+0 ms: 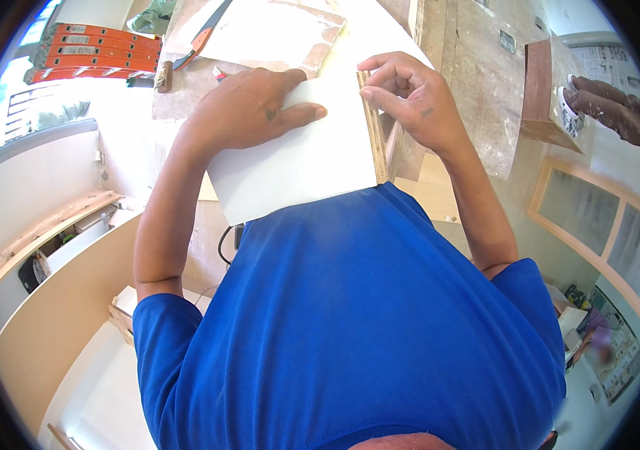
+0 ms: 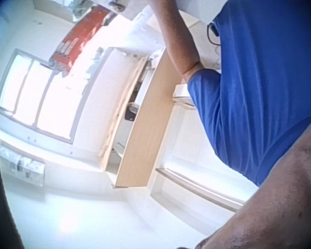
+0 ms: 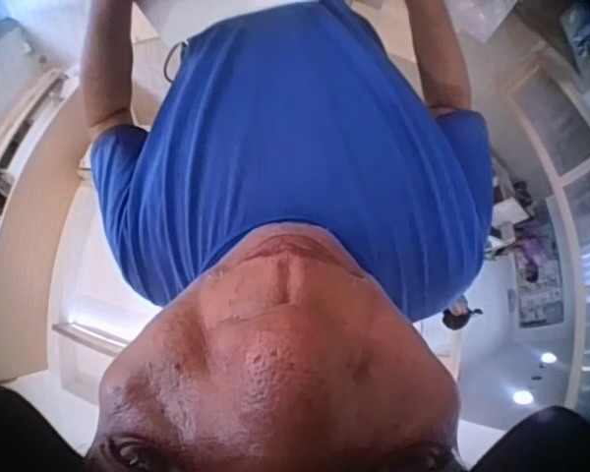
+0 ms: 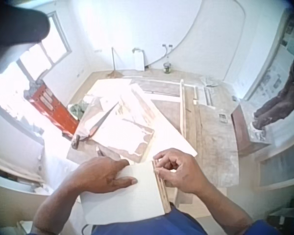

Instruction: The person aligns a white panel onto a wooden frame, then applies glue from a white bottle to the edges of the panel and a thin wooden strip. They handle the components carefully to ensure proper alignment and adhesion.

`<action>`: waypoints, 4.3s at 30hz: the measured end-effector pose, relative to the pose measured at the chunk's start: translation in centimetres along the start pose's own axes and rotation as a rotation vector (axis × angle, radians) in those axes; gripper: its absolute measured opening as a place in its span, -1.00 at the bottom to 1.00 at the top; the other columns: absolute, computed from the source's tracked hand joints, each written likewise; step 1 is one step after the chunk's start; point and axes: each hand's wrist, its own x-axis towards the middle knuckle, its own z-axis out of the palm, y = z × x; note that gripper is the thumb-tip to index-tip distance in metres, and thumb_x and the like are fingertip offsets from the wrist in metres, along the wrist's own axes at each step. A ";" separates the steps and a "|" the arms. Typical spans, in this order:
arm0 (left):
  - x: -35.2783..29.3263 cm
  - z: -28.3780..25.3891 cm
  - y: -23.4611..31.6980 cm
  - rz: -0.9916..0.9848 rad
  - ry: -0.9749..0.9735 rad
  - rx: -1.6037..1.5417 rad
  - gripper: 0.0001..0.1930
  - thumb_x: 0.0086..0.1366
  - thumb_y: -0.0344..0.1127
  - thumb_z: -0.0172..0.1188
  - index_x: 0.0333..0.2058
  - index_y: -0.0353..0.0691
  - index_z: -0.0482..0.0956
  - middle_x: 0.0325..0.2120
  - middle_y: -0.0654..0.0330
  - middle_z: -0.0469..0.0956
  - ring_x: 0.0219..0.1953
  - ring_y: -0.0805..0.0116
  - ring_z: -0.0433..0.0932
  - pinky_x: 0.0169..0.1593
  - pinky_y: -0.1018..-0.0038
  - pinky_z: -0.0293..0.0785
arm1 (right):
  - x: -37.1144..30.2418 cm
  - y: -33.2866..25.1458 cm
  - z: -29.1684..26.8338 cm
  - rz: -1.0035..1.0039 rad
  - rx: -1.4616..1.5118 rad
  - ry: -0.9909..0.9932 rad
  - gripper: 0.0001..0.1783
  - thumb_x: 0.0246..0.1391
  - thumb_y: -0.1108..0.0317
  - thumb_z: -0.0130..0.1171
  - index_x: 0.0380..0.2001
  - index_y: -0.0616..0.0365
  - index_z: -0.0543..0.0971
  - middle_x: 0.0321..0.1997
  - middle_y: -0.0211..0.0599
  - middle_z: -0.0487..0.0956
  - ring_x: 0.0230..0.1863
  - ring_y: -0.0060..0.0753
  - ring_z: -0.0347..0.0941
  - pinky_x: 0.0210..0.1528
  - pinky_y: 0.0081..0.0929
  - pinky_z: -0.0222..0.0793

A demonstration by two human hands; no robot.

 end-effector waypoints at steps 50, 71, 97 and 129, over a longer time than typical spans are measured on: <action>2.2 -0.3 0.4 0.055 -0.088 0.055 -0.35 0.30 0.21 0.23 0.04 -0.31 0.60 -0.37 -0.19 0.66 -0.27 -0.08 0.66 -0.14 0.12 0.51 | 0.9 0.2 -3.3 -0.243 -0.367 -0.013 -0.90 0.09 0.59 0.04 -0.33 0.20 0.39 -0.05 -0.19 0.33 -0.12 -0.34 0.45 -0.06 -0.38 0.51; 1.4 0.4 1.9 0.073 -0.057 0.181 -0.40 0.33 0.19 0.20 0.02 -0.29 0.60 -0.38 -0.21 0.64 -0.24 -0.14 0.64 -0.13 0.06 0.48 | -3.0 -2.0 -1.5 -0.308 -0.612 0.070 -0.87 0.08 0.44 0.37 -0.27 0.15 0.69 -0.34 -0.27 0.58 -0.29 -0.23 0.55 -0.22 -0.36 0.48; -0.8 -2.3 -1.5 0.492 -0.228 0.196 -0.41 0.36 0.18 0.15 0.01 -0.29 0.59 -0.32 -0.18 0.66 -0.15 -0.09 0.64 -0.07 0.08 0.48 | -7.7 -7.9 6.6 0.044 -0.786 0.186 -0.82 -0.01 0.50 0.17 -0.36 0.20 0.36 -0.33 -0.13 0.45 -0.37 -0.01 0.42 -0.33 -0.15 0.36; 1.0 3.0 -0.2 0.836 0.189 -0.283 -0.87 0.26 -0.49 0.28 -0.21 -0.20 0.60 -0.12 0.15 0.53 -0.21 0.06 0.61 -0.12 0.24 0.50 | -8.8 -5.5 13.4 0.107 -0.140 0.799 -0.57 0.21 0.26 0.26 0.03 0.21 0.37 -0.07 -0.20 0.48 -0.10 -0.27 0.50 -0.02 -0.31 0.44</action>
